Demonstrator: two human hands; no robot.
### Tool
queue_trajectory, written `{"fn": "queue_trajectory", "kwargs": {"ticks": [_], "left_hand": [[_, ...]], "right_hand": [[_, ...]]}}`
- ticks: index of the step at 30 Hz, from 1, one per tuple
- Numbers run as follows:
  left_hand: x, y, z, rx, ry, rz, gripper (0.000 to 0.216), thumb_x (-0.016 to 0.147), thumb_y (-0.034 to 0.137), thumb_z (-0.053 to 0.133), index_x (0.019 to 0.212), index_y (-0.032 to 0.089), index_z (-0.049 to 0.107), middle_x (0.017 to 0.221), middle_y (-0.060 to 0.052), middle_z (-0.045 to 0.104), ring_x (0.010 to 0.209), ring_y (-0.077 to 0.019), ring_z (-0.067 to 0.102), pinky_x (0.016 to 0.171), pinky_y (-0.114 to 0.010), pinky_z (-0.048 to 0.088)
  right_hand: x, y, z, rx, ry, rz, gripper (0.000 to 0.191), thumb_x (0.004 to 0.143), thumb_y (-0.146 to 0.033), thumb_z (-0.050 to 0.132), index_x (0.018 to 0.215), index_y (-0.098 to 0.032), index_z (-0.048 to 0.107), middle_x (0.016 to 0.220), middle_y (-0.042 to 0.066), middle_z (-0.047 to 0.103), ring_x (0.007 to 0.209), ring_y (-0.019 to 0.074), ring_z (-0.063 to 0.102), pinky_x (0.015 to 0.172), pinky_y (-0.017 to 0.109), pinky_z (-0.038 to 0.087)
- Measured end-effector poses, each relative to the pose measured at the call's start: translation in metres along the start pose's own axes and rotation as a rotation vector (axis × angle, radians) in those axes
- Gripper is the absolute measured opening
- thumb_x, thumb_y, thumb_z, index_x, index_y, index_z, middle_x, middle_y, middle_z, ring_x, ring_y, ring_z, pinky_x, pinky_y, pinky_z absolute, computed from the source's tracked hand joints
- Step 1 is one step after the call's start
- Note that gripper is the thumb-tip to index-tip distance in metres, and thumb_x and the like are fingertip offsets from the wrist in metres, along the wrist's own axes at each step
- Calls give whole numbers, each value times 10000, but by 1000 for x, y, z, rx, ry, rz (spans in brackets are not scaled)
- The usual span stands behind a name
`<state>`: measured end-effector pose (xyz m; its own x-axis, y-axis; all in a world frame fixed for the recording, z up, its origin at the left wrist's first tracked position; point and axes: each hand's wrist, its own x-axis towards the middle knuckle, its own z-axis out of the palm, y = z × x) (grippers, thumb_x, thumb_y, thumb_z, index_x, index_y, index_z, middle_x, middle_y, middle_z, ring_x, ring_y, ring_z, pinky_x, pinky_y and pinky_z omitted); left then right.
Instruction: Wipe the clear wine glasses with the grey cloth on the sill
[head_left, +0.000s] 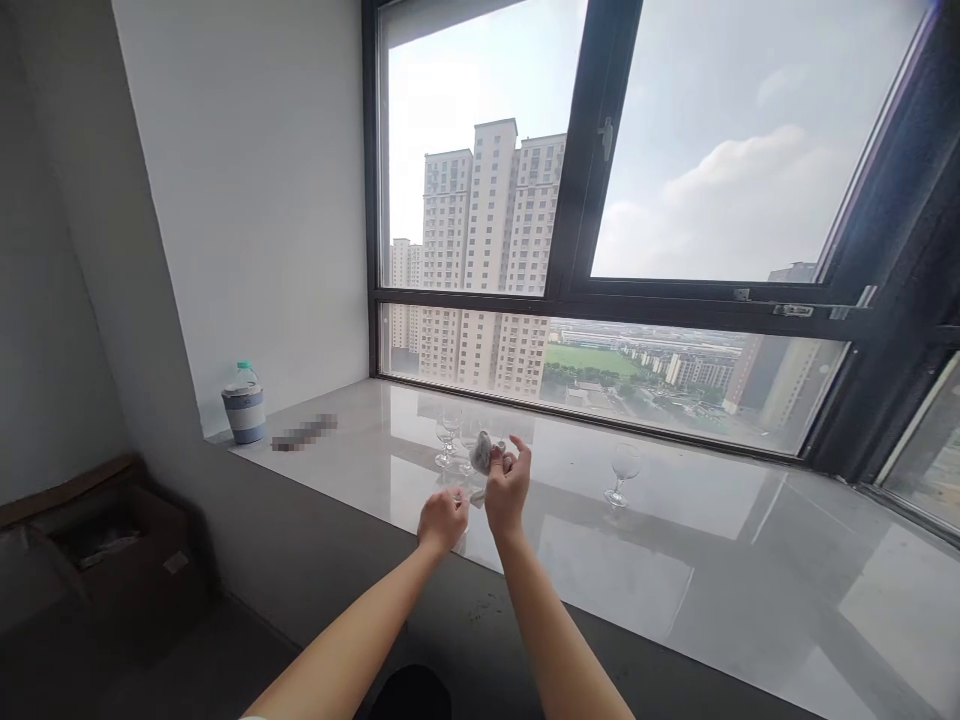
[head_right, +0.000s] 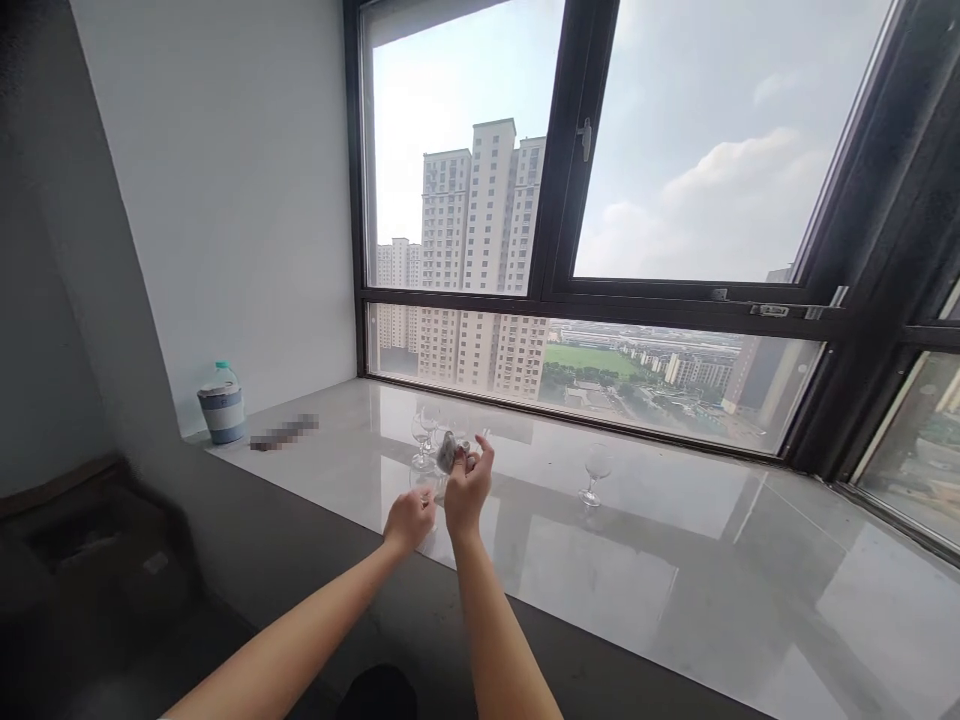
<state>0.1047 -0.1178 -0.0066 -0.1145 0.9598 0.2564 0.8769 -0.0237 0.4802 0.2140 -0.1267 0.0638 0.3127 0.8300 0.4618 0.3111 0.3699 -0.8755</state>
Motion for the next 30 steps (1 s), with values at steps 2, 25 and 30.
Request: {"fn": "queue_trajectory", "kwargs": {"ticks": [2, 25, 30], "left_hand": [[2, -1, 1, -67, 42, -19, 339, 949, 367, 401, 992, 206, 695, 869, -72, 730, 896, -195, 658, 745, -249, 396], [10, -9, 9, -141, 128, -43, 458, 954, 500, 369, 985, 182, 699, 876, -105, 734, 862, -225, 664, 675, -269, 387], [13, -12, 10, -106, 95, -38, 426, 950, 482, 382, 988, 195, 693, 852, -97, 731, 865, -233, 660, 676, -272, 387]], "right_hand": [[-2, 9, -5, -40, 66, 40, 574, 956, -471, 222, 1392, -104, 288, 828, 68, 597, 675, 180, 542, 660, 257, 431], [-46, 76, -77, -710, -254, -91, 469, 955, -236, 398, 1412, -180, 311, 881, 67, 699, 755, 197, 657, 588, 231, 350], [-40, 96, -157, -1058, -163, 5, 470, 971, -286, 381, 1421, -178, 296, 1025, 126, 681, 869, 225, 656, 610, 251, 373]]}}
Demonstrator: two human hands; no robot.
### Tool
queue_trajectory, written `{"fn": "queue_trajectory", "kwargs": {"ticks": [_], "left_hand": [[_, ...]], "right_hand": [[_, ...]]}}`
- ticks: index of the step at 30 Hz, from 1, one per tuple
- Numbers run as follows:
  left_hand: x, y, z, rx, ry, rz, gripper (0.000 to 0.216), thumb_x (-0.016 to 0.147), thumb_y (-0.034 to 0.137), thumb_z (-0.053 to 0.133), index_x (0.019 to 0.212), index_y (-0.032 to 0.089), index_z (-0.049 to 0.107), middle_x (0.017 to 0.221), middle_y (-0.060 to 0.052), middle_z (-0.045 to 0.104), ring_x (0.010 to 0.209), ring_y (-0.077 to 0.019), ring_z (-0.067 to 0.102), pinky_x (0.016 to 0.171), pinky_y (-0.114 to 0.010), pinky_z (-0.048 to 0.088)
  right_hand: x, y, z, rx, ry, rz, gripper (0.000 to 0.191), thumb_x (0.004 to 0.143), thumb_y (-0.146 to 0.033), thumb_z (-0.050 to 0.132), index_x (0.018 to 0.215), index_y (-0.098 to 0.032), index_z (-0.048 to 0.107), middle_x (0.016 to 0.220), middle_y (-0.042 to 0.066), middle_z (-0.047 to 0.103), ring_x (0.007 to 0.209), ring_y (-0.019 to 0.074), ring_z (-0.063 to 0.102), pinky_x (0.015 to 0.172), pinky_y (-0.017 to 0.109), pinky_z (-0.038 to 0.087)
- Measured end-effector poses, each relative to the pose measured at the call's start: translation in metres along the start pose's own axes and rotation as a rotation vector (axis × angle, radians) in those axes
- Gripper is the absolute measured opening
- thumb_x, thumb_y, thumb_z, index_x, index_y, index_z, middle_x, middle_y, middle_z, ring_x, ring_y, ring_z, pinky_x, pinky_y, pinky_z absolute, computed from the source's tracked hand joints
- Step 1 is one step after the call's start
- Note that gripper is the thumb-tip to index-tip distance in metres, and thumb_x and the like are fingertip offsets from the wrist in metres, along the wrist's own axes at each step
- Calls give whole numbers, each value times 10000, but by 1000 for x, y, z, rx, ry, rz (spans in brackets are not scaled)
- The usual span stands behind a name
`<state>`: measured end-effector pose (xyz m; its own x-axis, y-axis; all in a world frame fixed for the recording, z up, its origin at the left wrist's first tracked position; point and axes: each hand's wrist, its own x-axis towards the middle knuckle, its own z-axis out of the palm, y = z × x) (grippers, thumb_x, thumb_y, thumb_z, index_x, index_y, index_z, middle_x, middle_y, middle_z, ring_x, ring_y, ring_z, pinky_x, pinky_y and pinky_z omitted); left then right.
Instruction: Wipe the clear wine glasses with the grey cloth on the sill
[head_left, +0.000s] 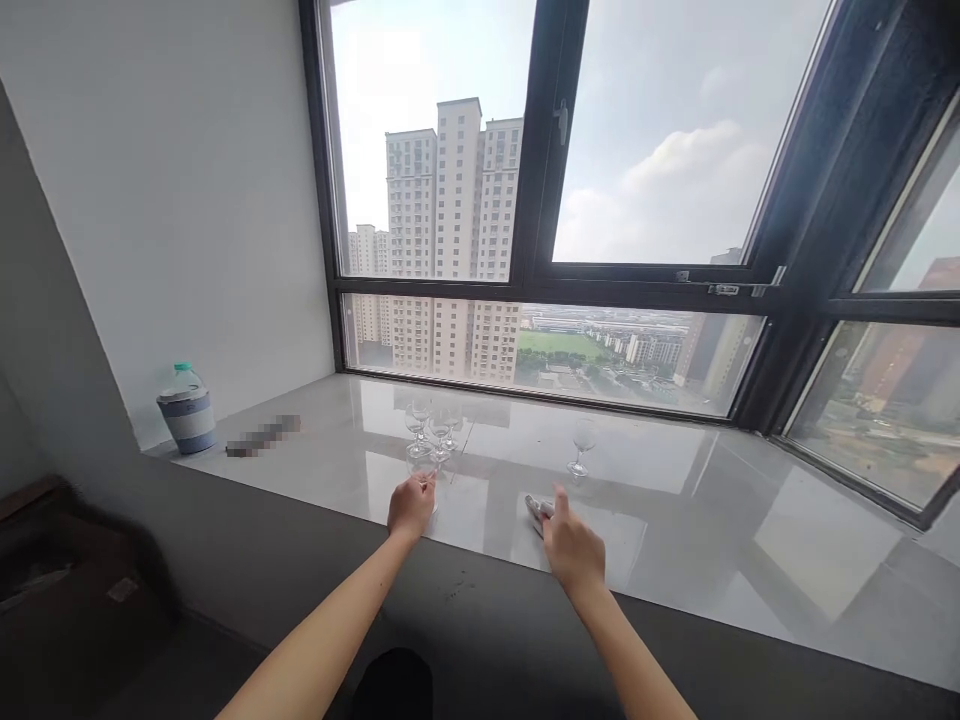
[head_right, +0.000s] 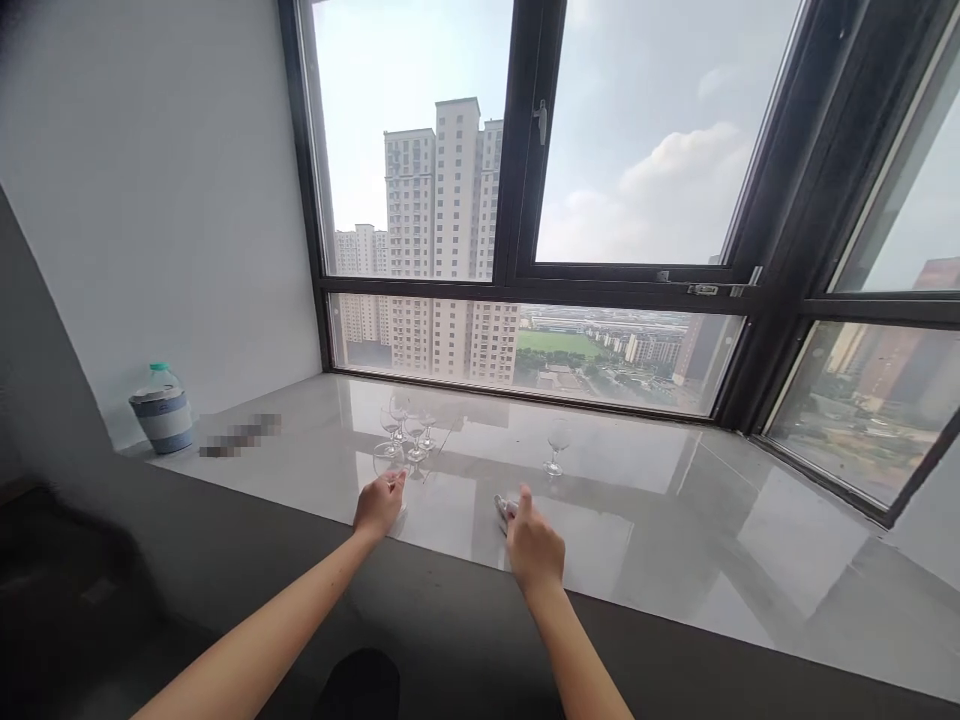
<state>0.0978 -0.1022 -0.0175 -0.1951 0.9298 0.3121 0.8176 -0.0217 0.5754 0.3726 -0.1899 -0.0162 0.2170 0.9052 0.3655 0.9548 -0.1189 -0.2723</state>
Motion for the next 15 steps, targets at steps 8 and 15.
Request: {"fn": "queue_trajectory", "kwargs": {"ticks": [8, 15], "left_hand": [[4, -3, -1, 72, -41, 36, 412, 939, 472, 375, 1013, 210, 683, 944, -99, 736, 906, -251, 653, 676, -281, 374], [3, 2, -4, 138, -67, 89, 354, 920, 442, 376, 910, 257, 677, 821, -66, 725, 808, -237, 641, 622, -272, 342]], "right_hand": [[-9, 69, -29, -69, 41, 287, 506, 923, -393, 429, 1359, -144, 371, 1130, 153, 657, 976, 261, 646, 781, 353, 423], [-1, 73, -19, 54, 136, 435, 580, 886, -429, 466, 1375, -145, 339, 1080, 131, 685, 978, 263, 644, 819, 361, 412]]}}
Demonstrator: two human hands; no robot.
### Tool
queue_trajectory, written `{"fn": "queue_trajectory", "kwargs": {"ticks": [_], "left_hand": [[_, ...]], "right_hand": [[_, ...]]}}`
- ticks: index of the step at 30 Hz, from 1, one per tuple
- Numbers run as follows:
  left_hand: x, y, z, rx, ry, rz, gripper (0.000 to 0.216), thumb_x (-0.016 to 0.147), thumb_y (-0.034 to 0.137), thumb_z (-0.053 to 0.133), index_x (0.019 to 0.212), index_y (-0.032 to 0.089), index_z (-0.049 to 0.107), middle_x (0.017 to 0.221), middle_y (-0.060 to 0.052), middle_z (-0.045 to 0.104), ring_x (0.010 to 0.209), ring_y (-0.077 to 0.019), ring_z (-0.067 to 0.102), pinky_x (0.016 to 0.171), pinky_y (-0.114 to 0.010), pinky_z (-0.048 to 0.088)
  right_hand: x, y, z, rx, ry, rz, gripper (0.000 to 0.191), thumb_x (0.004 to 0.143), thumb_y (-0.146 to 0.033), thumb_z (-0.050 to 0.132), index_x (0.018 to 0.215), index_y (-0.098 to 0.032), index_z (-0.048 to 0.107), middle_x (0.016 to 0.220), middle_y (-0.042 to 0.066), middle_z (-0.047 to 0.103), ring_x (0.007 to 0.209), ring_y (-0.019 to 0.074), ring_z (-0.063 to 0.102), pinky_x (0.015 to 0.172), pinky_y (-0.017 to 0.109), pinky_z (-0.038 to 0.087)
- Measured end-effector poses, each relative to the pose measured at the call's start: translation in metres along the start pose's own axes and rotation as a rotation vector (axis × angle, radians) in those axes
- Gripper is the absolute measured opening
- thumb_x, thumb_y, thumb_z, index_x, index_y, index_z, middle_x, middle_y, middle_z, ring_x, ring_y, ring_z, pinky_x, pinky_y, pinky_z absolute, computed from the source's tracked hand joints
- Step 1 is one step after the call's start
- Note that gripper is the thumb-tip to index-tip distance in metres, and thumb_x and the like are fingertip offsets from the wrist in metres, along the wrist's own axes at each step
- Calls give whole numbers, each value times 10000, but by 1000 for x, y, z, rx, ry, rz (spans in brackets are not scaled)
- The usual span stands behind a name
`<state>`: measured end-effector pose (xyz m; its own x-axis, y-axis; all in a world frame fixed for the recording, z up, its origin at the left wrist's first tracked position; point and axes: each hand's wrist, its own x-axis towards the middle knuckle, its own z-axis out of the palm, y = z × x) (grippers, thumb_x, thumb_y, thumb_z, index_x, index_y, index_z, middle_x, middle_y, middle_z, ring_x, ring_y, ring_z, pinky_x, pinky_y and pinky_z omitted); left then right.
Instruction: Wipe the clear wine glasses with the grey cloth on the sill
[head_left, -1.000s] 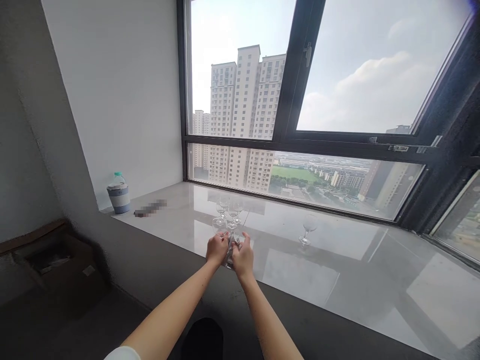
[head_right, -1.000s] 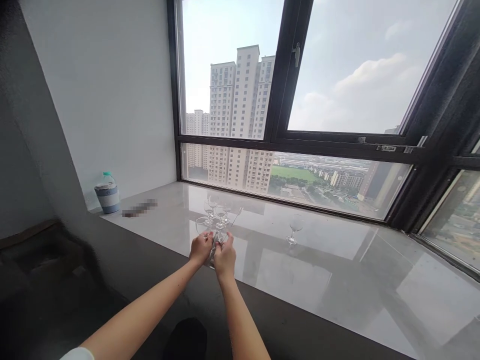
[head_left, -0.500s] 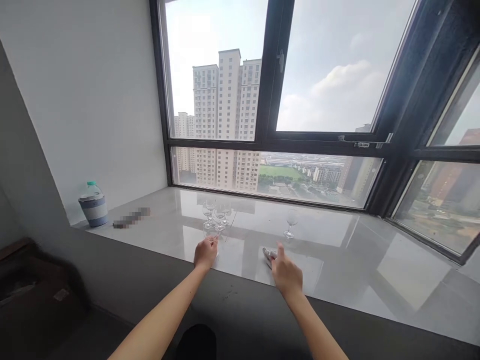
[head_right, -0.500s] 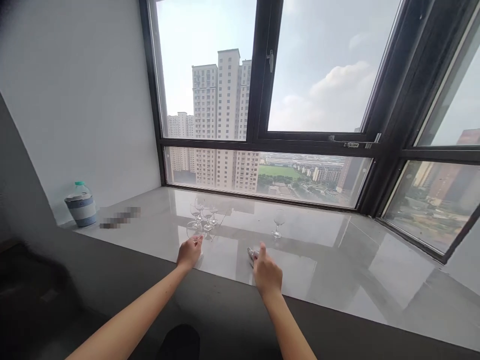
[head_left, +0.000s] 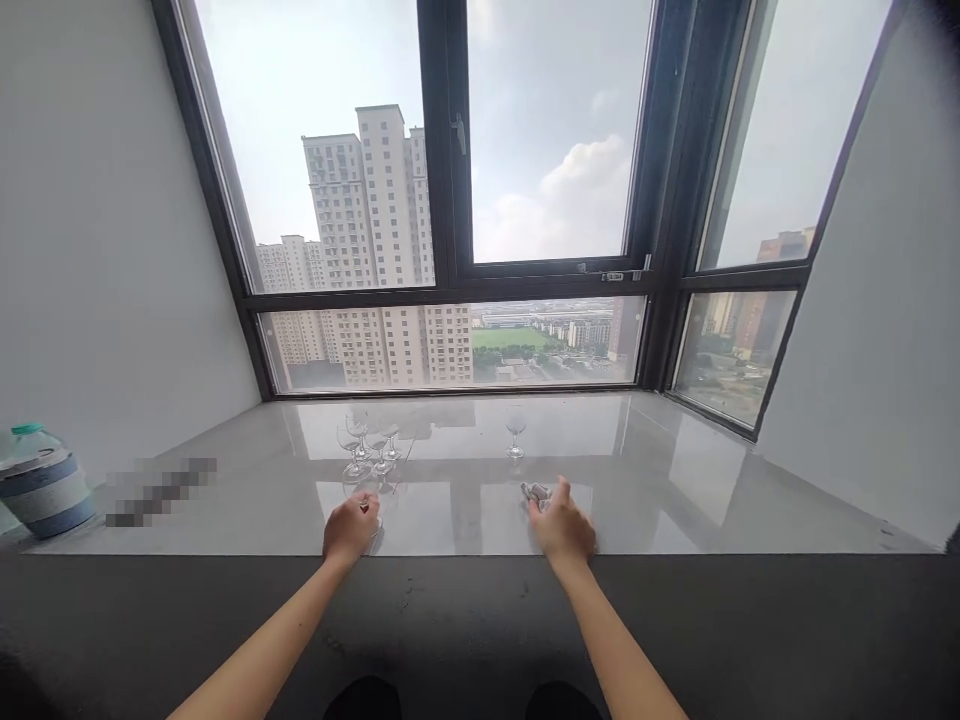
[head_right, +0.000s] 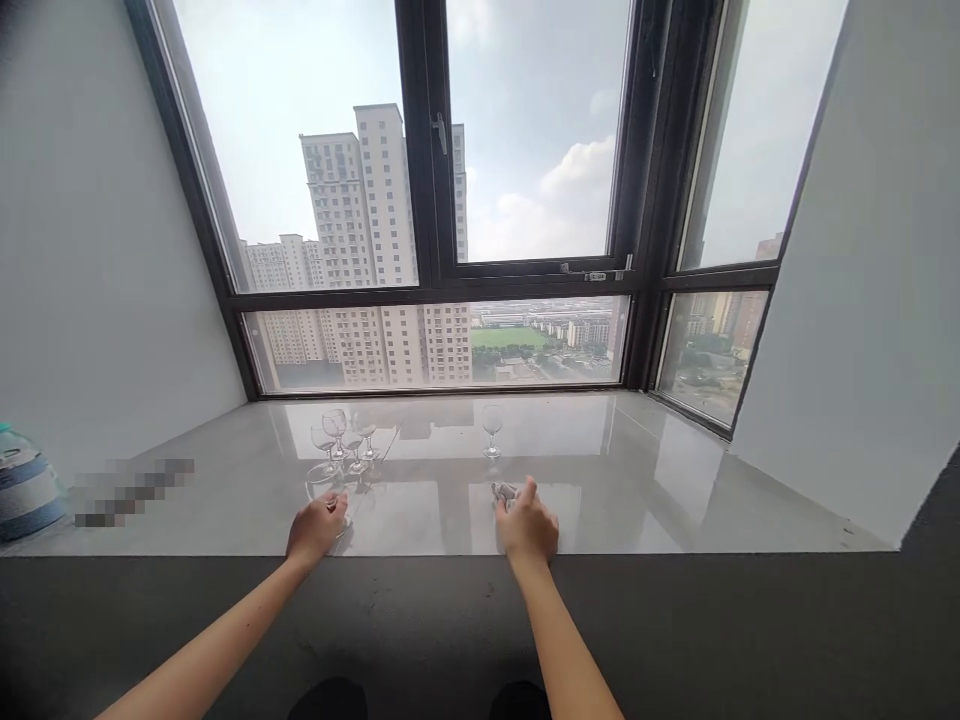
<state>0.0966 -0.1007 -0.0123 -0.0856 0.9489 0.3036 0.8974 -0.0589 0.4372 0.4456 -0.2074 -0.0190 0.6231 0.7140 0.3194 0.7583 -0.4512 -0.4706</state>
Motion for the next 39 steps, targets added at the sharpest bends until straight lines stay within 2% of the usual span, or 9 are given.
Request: {"fn": "queue_trajectory", "kwargs": {"ticks": [7, 11, 15, 21, 26, 30, 34, 39], "left_hand": [[3, 6, -7, 71, -84, 22, 343, 883, 490, 421, 755, 246, 626, 799, -54, 703, 796, -231, 633, 591, -250, 318], [13, 22, -6, 94, -170, 97, 287, 844, 460, 492, 717, 229, 606, 785, -50, 694, 791, -220, 629, 612, -247, 330], [22, 60, 11, 104, -220, 219, 228, 807, 431, 562, 756, 219, 627, 797, -44, 698, 783, -201, 629, 633, -244, 341], [29, 135, 59, 30, -282, 292, 232, 791, 423, 588, 837, 207, 660, 841, -47, 711, 785, -186, 636, 623, -240, 352], [32, 198, 97, -10, -309, 353, 243, 780, 429, 601, 748, 194, 653, 791, -59, 696, 762, -197, 637, 628, -261, 371], [38, 243, 117, -16, -390, 383, 231, 754, 412, 645, 761, 181, 653, 815, -72, 706, 792, -202, 648, 658, -268, 394], [43, 271, 127, 3, -453, 414, 254, 746, 441, 656, 793, 193, 633, 864, -67, 717, 848, -215, 651, 676, -274, 410], [44, 281, 133, 1, -440, 412, 319, 780, 513, 614, 814, 196, 610, 914, -78, 711, 897, -233, 640, 734, -303, 416]], "right_hand": [[-1, 3, -3, 83, 5, -22, 563, 898, -416, 446, 1381, -154, 326, 1121, 139, 670, 992, 241, 632, 831, 343, 385], [-1, 3, -2, 105, 30, -15, 550, 905, -408, 444, 1381, -160, 321, 1113, 134, 672, 976, 235, 633, 828, 335, 375], [-2, 2, -4, 106, 33, 0, 537, 904, -400, 461, 1369, -162, 336, 1090, 130, 680, 982, 231, 633, 826, 324, 371], [-3, 0, -7, 110, 48, 19, 507, 900, -382, 477, 1343, -160, 371, 1084, 129, 681, 981, 231, 632, 818, 318, 372], [-2, 1, -6, 117, 65, 11, 514, 897, -370, 481, 1350, -156, 367, 1090, 127, 678, 999, 231, 630, 825, 315, 382], [-3, 2, -8, 113, 52, 14, 515, 901, -371, 488, 1353, -158, 362, 1109, 129, 672, 1025, 224, 623, 832, 306, 389], [-3, 3, -8, 136, 73, 12, 500, 905, -369, 484, 1344, -161, 366, 1083, 116, 678, 1003, 222, 625, 821, 302, 390], [-4, 4, -6, 163, 91, 2, 476, 905, -359, 483, 1327, -163, 385, 1056, 108, 679, 985, 226, 625, 807, 301, 391]]}}
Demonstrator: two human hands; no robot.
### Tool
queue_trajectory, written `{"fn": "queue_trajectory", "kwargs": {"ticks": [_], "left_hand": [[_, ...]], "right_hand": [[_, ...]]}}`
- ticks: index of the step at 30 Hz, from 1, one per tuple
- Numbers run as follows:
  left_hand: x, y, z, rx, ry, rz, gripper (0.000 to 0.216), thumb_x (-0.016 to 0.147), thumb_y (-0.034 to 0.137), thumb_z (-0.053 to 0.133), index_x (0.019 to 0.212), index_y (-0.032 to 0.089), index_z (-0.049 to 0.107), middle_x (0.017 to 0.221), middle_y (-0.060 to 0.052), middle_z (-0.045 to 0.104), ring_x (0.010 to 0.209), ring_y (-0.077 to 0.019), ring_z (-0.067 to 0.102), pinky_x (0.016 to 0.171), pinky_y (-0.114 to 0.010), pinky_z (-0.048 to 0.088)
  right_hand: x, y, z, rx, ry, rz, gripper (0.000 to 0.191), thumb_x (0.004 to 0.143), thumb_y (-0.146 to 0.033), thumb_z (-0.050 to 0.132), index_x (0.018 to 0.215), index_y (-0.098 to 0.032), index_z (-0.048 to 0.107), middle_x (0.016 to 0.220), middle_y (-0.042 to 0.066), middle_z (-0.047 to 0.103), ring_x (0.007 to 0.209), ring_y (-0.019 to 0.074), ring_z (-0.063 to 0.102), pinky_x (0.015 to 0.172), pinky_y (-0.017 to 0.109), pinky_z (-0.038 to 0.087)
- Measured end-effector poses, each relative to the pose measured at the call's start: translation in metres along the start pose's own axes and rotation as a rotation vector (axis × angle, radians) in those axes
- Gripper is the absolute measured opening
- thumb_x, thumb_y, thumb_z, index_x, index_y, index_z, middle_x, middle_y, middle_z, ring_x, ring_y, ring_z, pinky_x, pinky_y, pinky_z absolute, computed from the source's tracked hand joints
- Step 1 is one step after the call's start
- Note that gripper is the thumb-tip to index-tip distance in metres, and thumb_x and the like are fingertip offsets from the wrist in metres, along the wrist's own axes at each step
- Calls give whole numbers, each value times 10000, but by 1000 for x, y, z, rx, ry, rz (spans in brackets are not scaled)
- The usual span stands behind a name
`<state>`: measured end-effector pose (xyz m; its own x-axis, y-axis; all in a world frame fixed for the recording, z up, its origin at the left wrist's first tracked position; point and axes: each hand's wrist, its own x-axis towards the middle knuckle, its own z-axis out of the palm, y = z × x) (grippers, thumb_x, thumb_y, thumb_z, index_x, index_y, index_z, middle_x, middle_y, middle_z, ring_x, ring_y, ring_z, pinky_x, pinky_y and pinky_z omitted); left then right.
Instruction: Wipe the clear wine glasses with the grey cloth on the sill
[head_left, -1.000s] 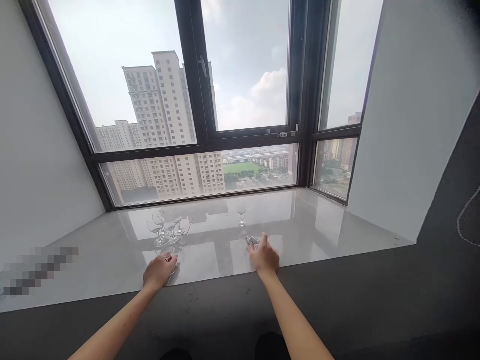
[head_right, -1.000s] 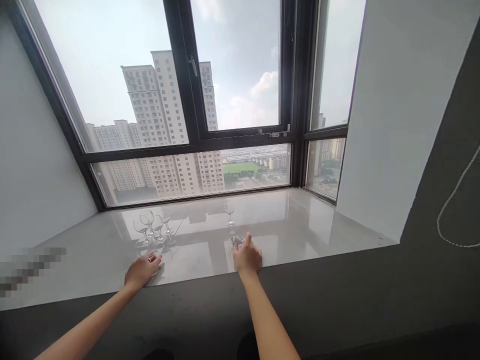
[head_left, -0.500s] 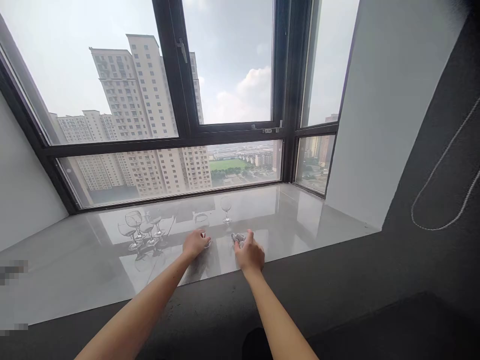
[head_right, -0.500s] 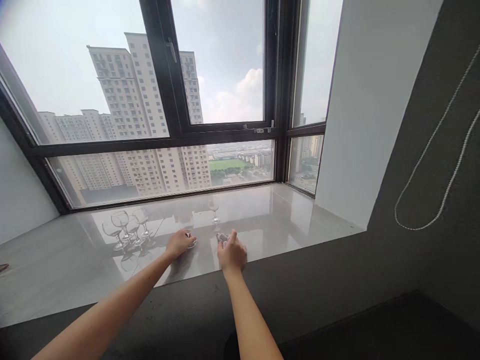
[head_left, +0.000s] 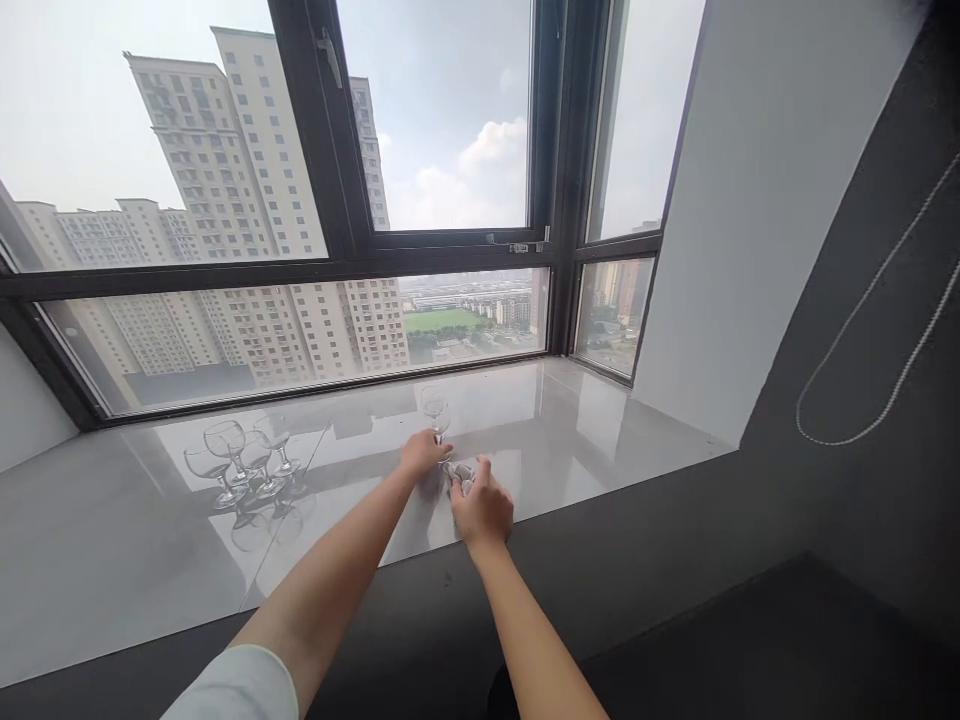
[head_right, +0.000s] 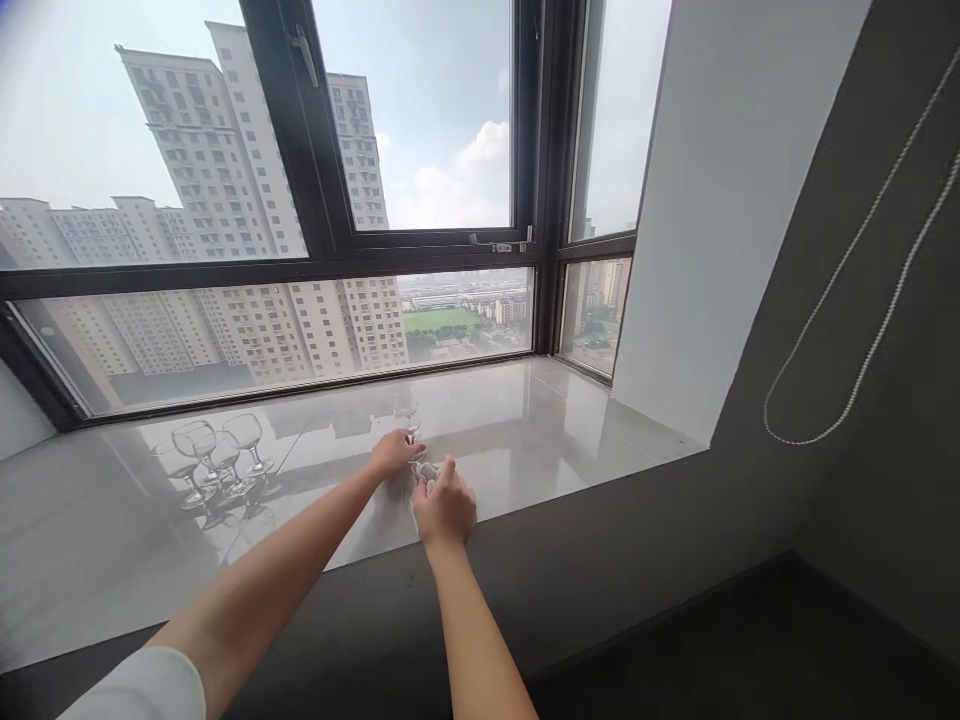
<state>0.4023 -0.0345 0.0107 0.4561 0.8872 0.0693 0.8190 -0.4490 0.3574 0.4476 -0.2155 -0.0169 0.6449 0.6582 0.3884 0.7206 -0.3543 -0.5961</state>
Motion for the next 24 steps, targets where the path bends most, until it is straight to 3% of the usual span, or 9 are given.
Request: {"fn": "queue_trajectory", "kwargs": {"ticks": [6, 11, 14, 18, 24], "left_hand": [[-8, -5, -2, 129, 104, 46, 524, 719, 673, 610, 933, 196, 641, 1079, -129, 665, 1093, -313, 549, 886, -397, 385], [-27, -30, -22, 267, 122, 165, 655, 707, 750, 549, 1020, 186, 660, 1123, -164, 620, 1098, -331, 535, 937, -440, 362], [-47, -65, -41, 295, 143, 168, 538, 808, 660, 486, 998, 191, 667, 1080, -146, 636, 1066, -300, 557, 946, -419, 363], [-81, -131, -71, 357, 193, 35, 303, 862, 420, 471, 911, 192, 664, 960, -116, 667, 966, -264, 603, 875, -373, 398], [-124, -229, -117, 317, 284, -350, 313, 843, 431, 425, 787, 201, 630, 889, -118, 682, 840, -280, 641, 687, -331, 429]], "right_hand": [[1, 1, 1, -10, -6, 14, 488, 898, -371, 501, 1329, -169, 395, 1065, 113, 679, 997, 237, 627, 810, 298, 391], [0, 1, 0, -21, -18, 31, 480, 901, -386, 488, 1324, -177, 400, 1053, 105, 685, 994, 226, 633, 816, 291, 394], [0, 1, -1, -17, -13, 42, 478, 900, -394, 480, 1322, -184, 403, 1058, 98, 685, 990, 226, 634, 816, 293, 399], [-1, 0, -2, -22, -35, 62, 477, 903, -407, 468, 1326, -194, 410, 1071, 101, 684, 974, 223, 637, 810, 293, 405], [-2, 1, -1, -38, -33, 86, 475, 898, -440, 472, 1313, -213, 422, 1058, 85, 687, 937, 231, 643, 779, 300, 416]]}}
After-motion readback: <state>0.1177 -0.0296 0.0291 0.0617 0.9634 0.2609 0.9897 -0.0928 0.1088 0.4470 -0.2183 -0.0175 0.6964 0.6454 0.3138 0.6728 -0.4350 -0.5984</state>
